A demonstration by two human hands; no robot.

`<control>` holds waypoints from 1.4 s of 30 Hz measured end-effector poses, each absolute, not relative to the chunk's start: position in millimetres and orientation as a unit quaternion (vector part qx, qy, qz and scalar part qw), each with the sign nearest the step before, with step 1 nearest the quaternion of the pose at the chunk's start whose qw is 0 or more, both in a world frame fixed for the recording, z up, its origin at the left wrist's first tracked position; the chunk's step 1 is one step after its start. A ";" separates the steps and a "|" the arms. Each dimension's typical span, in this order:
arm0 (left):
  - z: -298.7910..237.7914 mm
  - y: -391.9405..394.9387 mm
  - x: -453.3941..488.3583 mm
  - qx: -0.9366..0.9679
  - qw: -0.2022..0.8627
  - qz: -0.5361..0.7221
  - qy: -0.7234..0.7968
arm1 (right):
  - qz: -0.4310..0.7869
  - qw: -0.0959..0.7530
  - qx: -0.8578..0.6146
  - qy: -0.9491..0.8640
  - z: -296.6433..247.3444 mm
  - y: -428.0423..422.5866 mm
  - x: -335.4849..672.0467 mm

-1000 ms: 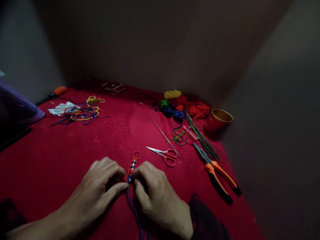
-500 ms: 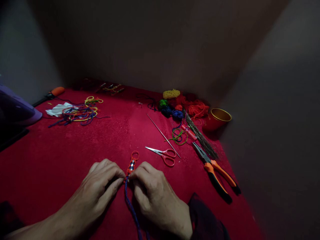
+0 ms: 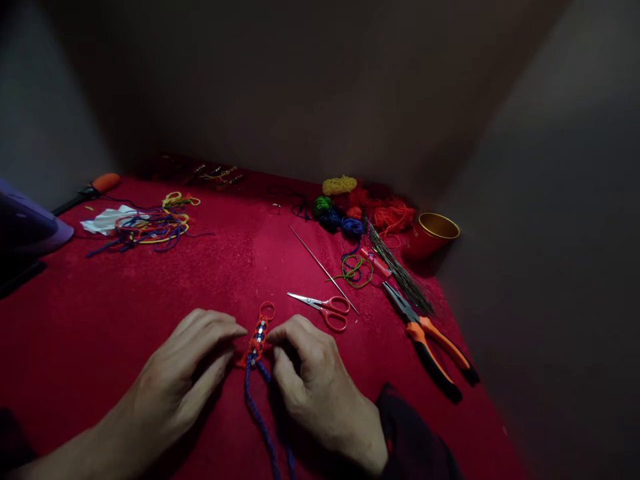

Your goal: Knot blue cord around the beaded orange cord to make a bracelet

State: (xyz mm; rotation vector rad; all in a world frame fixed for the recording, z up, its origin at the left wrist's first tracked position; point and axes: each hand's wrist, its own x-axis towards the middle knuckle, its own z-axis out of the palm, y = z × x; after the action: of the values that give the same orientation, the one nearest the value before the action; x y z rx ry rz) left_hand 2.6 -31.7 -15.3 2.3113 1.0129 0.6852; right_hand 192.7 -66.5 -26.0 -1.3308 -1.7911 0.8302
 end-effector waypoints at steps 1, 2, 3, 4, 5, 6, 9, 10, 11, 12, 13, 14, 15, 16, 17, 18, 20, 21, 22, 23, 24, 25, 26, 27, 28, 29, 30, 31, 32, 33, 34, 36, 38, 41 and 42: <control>-11.9 -28.8 3.1 0.865 0.253 0.240 0.362 | 0.324 0.370 -0.518 -0.699 -25.9 -66.5 192.7; -8.8 -25.8 3.9 0.878 0.248 0.215 0.348 | 0.324 0.370 -0.518 -0.700 -25.9 -66.6 192.7; -6.2 -22.9 5.1 0.889 0.247 0.184 0.340 | 0.325 0.368 -0.516 -0.702 -25.8 -66.6 192.7; -4.3 -20.3 6.5 0.897 0.243 0.154 0.334 | 0.326 0.366 -0.515 -0.703 -25.7 -66.5 192.9; -3.3 -17.9 8.1 0.905 0.238 0.127 0.330 | 0.326 0.366 -0.514 -0.704 -25.6 -66.3 193.1; -3.3 -15.9 9.6 0.911 0.231 0.107 0.326 | 0.326 0.365 -0.512 -0.706 -25.2 -66.1 193.3; -8.2 -11.9 12.6 0.919 0.221 0.092 0.312 | 0.328 0.355 -0.510 -0.711 -22.4 -66.0 194.0; -11.0 -11.1 12.8 0.918 0.225 0.099 0.311 | 0.330 0.348 -0.511 -0.714 -20.9 -66.5 194.0; -13.9 -10.5 12.5 0.916 0.232 0.108 0.310 | 0.335 0.338 -0.511 -0.716 -19.2 -67.3 193.8; -16.9 -10.1 11.9 0.912 0.239 0.116 0.313 | 0.340 0.327 -0.513 -0.717 -17.6 -68.4 193.4; -19.5 -9.7 11.1 0.909 0.245 0.122 0.315 | 0.346 0.316 -0.518 -0.716 -16.0 -69.7 192.8; -21.7 -9.5 10.1 0.906 0.249 0.126 0.318 | 0.351 0.304 -0.524 -0.714 -14.9 -71.2 191.9; -23.4 -9.2 9.2 0.904 0.252 0.126 0.322 | 0.354 0.295 -0.533 -0.710 -14.1 -72.5 191.0; -24.5 -9.0 8.4 0.902 0.255 0.124 0.325 | 0.354 0.286 -0.541 -0.707 -13.7 -73.7 190.0; -25.1 -8.8 7.7 0.900 0.258 0.123 0.328 | 0.352 0.279 -0.548 -0.706 -13.7 -74.6 189.2; -25.1 -8.5 7.3 0.899 0.262 0.122 0.329 | 0.350 0.274 -0.553 -0.705 -14.0 -75.1 188.5; -24.2 -8.1 6.9 0.898 0.270 0.120 0.327 | 0.345 0.267 -0.557 -0.707 -14.7 -75.2 188.0; -23.3 -8.0 6.9 0.898 0.271 0.121 0.325 | 0.343 0.265 -0.558 -0.708 -15.1 -74.8 188.0; -22.3 -7.8 7.0 0.898 0.272 0.120 0.323 | 0.342 0.266 -0.556 -0.709 -15.3 -74.3 188.2; -21.1 -7.8 7.2 0.898 0.272 0.119 0.323 | 0.341 0.268 -0.555 -0.709 -15.5 -73.9 188.4; -20.0 -7.6 7.4 0.899 0.274 0.117 0.322 | 0.340 0.271 -0.553 -0.711 -15.6 -73.5 188.5; -18.9 -7.5 7.6 0.898 0.276 0.116 0.322 | 0.339 0.274 -0.552 -0.711 -15.8 -73.1 188.6; -17.8 -7.2 7.9 0.897 0.281 0.114 0.322 | 0.339 0.275 -0.552 -0.710 -16.0 -73.0 188.6; -16.9 -6.9 8.2 0.895 0.287 0.113 0.323 | 0.339 0.277 -0.552 -0.709 -16.4 -72.9 188.5; -16.1 -6.4 8.5 0.892 0.293 0.113 0.326 | 0.340 0.278 -0.552 -0.709 -16.8 -73.0 188.4; -15.5 -5.9 8.7 0.889 0.299 0.113 0.329 | 0.340 0.279 -0.552 -0.708 -17.2 -73.2 188.3; -15.0 -5.3 8.9 0.885 0.304 0.115 0.333 | 0.341 0.280 -0.551 -0.709 -17.7 -73.4 188.1; -14.6 -4.8 9.0 0.882 0.309 0.117 0.336 | 0.341 0.280 -0.550 -0.709 -18.2 -73.5 187.9; -14.3 -4.3 9.1 0.879 0.315 0.119 0.338 | 0.341 0.281 -0.549 -0.710 -18.6 -73.7 187.9; -14.0 -3.9 9.1 0.875 0.322 0.122 0.341 | 0.340 0.281 -0.549 -0.710 -18.9 -73.7 187.9; -13.7 -3.6 9.1 0.871 0.328 0.124 0.343 | 0.340 0.280 -0.550 -0.710 -19.3 -73.6 187.9; -13.2 -3.2 9.2 0.865 0.341 0.126 0.347 | 0.340 0.279 -0.551 -0.710 -19.7 -73.0 188.3; -12.8 -2.9 9.5 0.861 0.348 0.128 0.349 | 0.340 0.277 -0.552 -0.710 -19.8 -72.5 189.0; -13.1 -2.5 9.9 0.857 0.353 0.131 0.351 | 0.338 0.274 -0.553 -0.711 -19.2 -72.5 189.9; -13.2 -2.4 9.9 0.857 0.354 0.132 0.351 | 0.337 0.273 -0.553 -0.711 -18.7 -72.7 190.0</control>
State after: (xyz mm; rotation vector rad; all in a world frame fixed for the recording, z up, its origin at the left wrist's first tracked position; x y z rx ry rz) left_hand 9.9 -2.4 -13.2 2.2150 0.9062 0.3401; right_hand 190.0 -72.7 -18.7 -1.4884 -1.9147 0.9081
